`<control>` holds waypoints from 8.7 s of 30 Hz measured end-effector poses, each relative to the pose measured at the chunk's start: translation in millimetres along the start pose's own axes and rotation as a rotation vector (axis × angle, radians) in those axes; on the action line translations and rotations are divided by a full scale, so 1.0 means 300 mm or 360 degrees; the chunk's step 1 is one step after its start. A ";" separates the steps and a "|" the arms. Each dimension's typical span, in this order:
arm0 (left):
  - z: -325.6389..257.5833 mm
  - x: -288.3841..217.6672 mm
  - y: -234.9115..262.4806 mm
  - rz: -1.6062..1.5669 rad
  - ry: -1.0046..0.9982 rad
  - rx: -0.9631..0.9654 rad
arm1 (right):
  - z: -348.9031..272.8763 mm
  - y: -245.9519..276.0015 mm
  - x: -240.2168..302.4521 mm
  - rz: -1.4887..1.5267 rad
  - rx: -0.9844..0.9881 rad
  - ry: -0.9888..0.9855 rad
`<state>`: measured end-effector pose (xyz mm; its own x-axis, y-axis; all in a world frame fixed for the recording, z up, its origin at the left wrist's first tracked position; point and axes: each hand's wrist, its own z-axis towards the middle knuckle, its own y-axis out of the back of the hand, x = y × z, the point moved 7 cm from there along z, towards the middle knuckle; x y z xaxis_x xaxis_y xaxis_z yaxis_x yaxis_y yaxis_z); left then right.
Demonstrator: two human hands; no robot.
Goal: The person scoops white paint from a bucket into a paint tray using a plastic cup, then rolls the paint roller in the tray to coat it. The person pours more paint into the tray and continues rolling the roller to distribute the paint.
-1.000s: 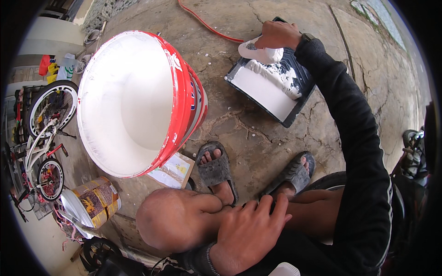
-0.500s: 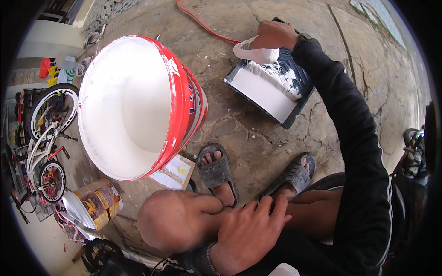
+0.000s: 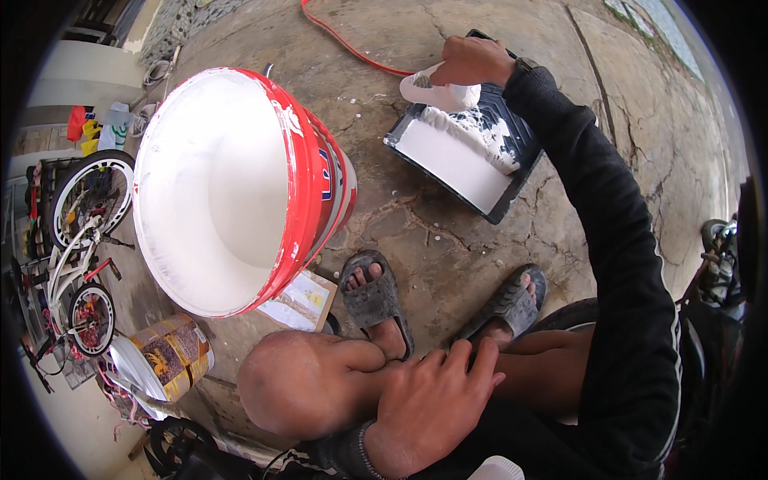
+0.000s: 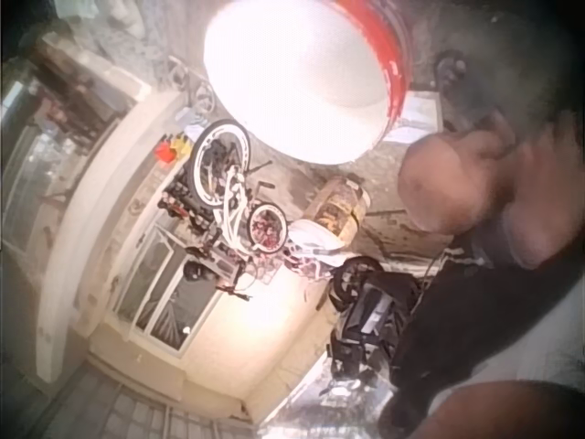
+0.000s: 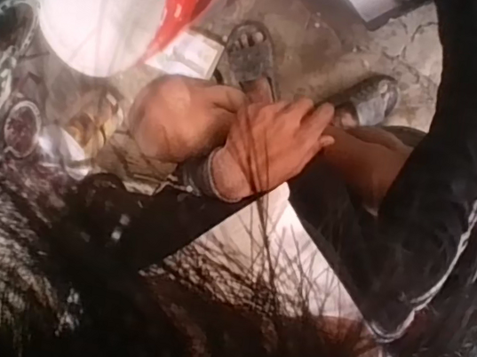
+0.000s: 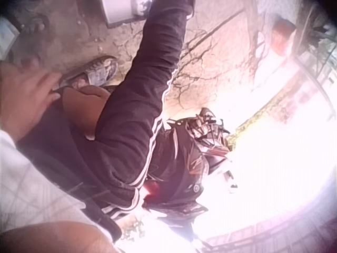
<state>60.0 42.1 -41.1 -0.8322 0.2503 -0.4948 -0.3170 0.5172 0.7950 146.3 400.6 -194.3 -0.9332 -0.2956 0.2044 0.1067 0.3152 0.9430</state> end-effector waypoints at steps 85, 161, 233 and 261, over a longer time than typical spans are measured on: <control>0.093 0.035 -0.104 0.0059 0.0097 0.0168 | -0.114 -0.050 -0.185 0.0054 0.0014 -0.0115; 0.059 -0.016 -0.073 0.0129 0.0013 0.0183 | -0.172 -0.059 -0.175 -0.0125 0.0220 -0.0074; 0.057 -0.021 -0.073 0.0100 0.0025 0.0201 | -0.181 -0.040 -0.221 -0.0164 0.0278 -0.0162; 0.061 -0.030 -0.077 0.0087 0.0003 0.0207 | -0.210 -0.058 -0.268 -0.0151 0.0350 -0.0206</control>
<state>83.3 42.9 -61.4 -0.8475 0.2795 -0.4513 -0.2097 0.6047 0.7684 241.2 362.1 -210.7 -0.9731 -0.2198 0.0690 -0.0474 0.4840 0.8738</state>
